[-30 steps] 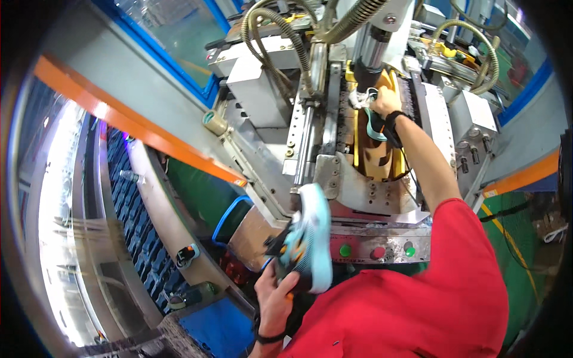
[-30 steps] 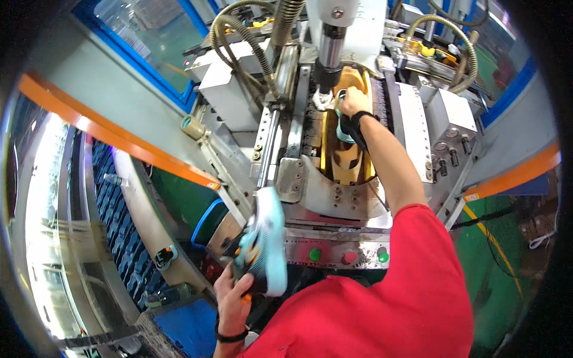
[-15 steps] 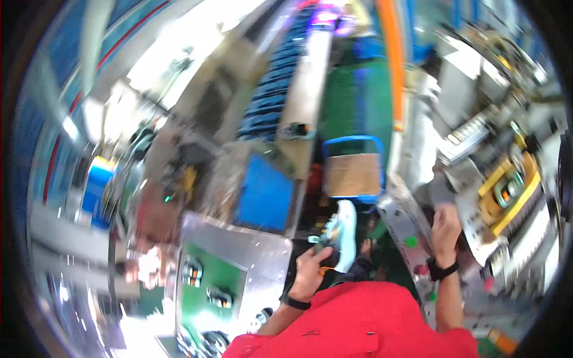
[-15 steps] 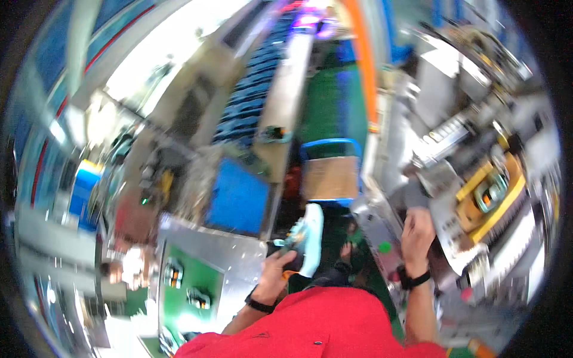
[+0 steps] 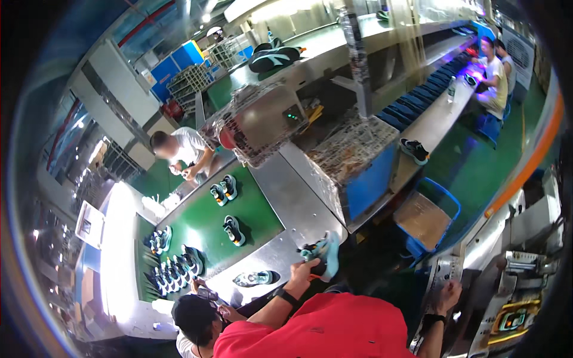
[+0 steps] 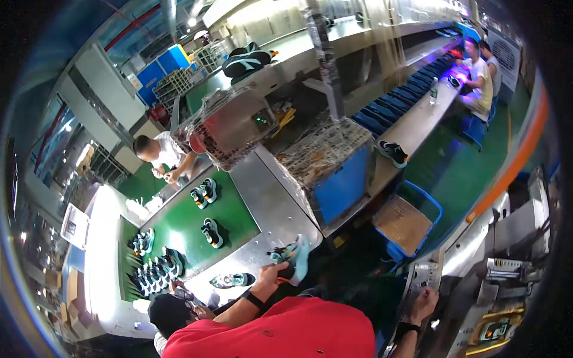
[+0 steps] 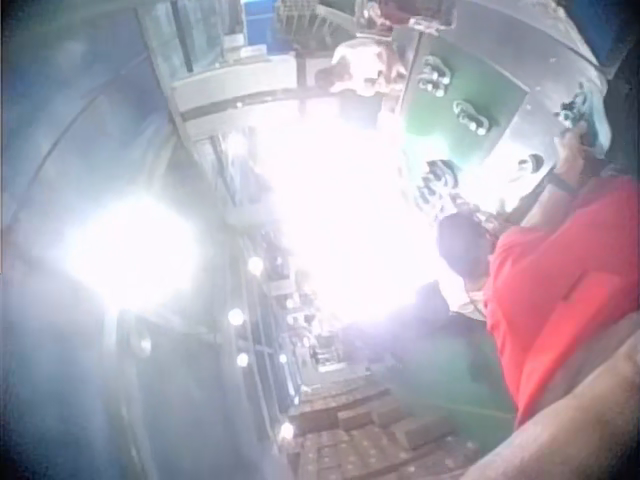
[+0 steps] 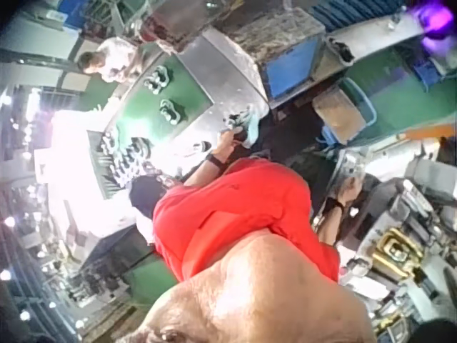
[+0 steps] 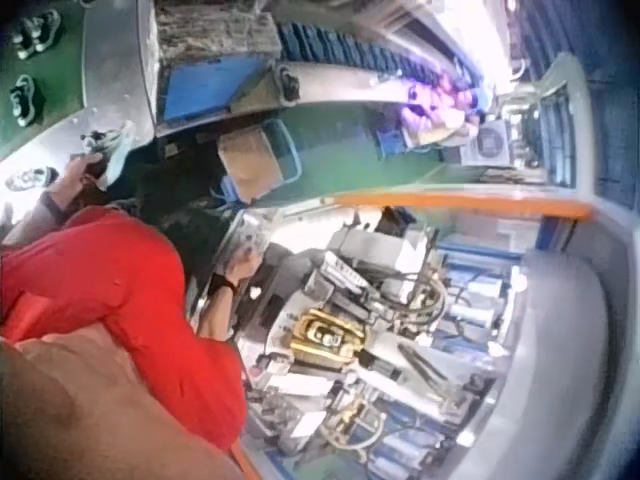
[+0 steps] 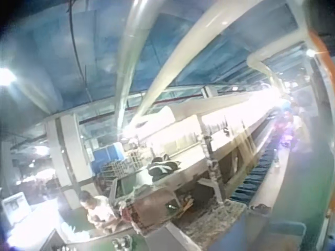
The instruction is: Placing shoes into a molding or lasting machine and then onto a conveyor belt.
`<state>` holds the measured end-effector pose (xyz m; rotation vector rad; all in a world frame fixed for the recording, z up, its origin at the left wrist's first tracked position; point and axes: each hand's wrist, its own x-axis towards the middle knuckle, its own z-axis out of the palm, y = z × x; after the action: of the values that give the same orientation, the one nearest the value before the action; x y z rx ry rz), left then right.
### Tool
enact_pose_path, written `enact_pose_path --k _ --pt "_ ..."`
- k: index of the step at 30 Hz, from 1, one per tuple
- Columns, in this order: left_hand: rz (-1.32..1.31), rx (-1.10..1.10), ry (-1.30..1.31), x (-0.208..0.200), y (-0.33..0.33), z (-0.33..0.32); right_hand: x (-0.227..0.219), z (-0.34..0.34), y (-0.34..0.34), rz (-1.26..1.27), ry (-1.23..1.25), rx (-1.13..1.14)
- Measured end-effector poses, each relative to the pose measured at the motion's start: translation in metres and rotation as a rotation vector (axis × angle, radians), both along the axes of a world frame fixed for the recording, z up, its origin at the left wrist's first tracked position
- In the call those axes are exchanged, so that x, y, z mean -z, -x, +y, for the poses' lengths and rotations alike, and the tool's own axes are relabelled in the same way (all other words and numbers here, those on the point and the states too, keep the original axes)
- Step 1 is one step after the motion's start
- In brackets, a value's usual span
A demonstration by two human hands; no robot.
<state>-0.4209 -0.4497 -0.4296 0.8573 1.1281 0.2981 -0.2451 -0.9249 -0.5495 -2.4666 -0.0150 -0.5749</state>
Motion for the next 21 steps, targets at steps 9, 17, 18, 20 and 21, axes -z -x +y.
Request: enact_pose_path --k 9,17,18,20,21 --pt "0.054 -0.440 -0.195 0.123 0.040 0.230 -0.305 0.245 -0.184 -0.319 -0.045 -0.476" --pt "0.700 -0.389 -0.846 0.195 0.064 0.379 -0.483 0.593 -0.267 -0.593 0.352 -0.973" --pt "0.794 -0.270 -0.776 0.192 0.057 0.389 -0.489 0.627 -0.288 -0.539 0.384 -1.007" --pt "0.911 -0.264 -0.790 0.209 0.050 0.394 -0.497 0.703 -0.291 -0.572 0.488 -1.106" --pt "0.923 -0.252 -0.770 0.214 0.047 0.397 -0.499 0.734 -0.301 -0.629 0.566 -1.147"
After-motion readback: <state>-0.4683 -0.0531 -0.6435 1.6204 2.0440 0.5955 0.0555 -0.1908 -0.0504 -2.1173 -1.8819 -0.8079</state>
